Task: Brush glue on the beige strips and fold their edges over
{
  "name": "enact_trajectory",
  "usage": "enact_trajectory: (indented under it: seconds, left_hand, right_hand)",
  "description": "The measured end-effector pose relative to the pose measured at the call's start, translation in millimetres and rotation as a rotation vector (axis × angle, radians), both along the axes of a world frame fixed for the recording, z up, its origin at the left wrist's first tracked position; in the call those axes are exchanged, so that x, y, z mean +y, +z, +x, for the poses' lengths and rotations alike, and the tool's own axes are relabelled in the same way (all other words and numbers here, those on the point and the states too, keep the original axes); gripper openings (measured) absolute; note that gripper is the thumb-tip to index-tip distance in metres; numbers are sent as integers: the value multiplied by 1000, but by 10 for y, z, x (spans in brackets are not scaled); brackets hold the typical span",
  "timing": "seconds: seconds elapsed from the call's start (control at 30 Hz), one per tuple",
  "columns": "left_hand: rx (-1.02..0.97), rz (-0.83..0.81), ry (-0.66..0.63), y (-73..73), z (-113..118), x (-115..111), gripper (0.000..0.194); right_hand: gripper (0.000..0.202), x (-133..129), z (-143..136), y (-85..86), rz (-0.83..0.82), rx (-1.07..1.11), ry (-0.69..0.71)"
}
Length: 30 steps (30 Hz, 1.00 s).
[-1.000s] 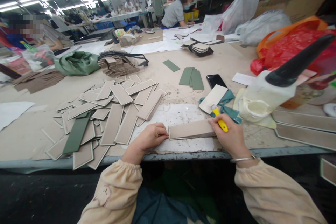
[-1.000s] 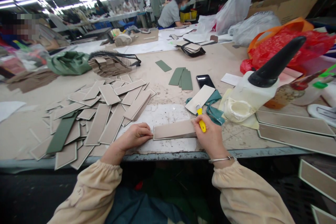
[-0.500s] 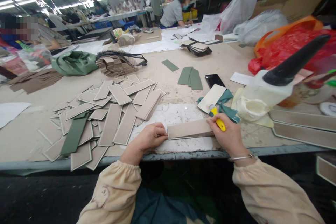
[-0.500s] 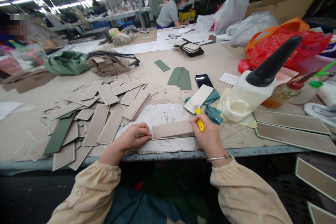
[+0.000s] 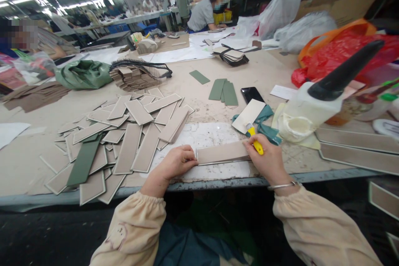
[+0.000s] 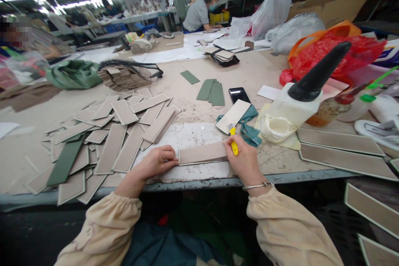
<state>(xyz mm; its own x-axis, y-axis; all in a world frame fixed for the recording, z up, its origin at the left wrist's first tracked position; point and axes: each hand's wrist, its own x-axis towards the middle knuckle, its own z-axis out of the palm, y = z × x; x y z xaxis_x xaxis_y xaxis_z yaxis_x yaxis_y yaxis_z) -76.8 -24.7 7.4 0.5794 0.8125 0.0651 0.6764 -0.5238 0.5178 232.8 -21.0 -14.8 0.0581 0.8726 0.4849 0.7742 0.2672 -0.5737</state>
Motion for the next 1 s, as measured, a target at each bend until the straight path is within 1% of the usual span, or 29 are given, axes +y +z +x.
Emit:
enact_trajectory:
  seconds: [0.23, 0.4, 0.57, 0.77, 1.0]
  left_hand:
    - [15, 3, 3, 18, 13, -2, 16]
    - [19, 23, -6, 24, 16, -1, 19]
    - [11, 83, -28, 23, 27, -5, 16]
    - [44, 160, -3, 9, 55, -18, 18]
    - [54, 142, 11, 22, 70, -14, 18]
  right_hand:
    - [13, 3, -2, 9, -7, -28, 16]
    - [13, 0, -7, 10, 9, -45, 16]
    - [11, -5, -11, 9, 6, -37, 27]
    - [10, -13, -14, 16, 2, -45, 28]
    - [7, -10, -5, -14, 12, -69, 39]
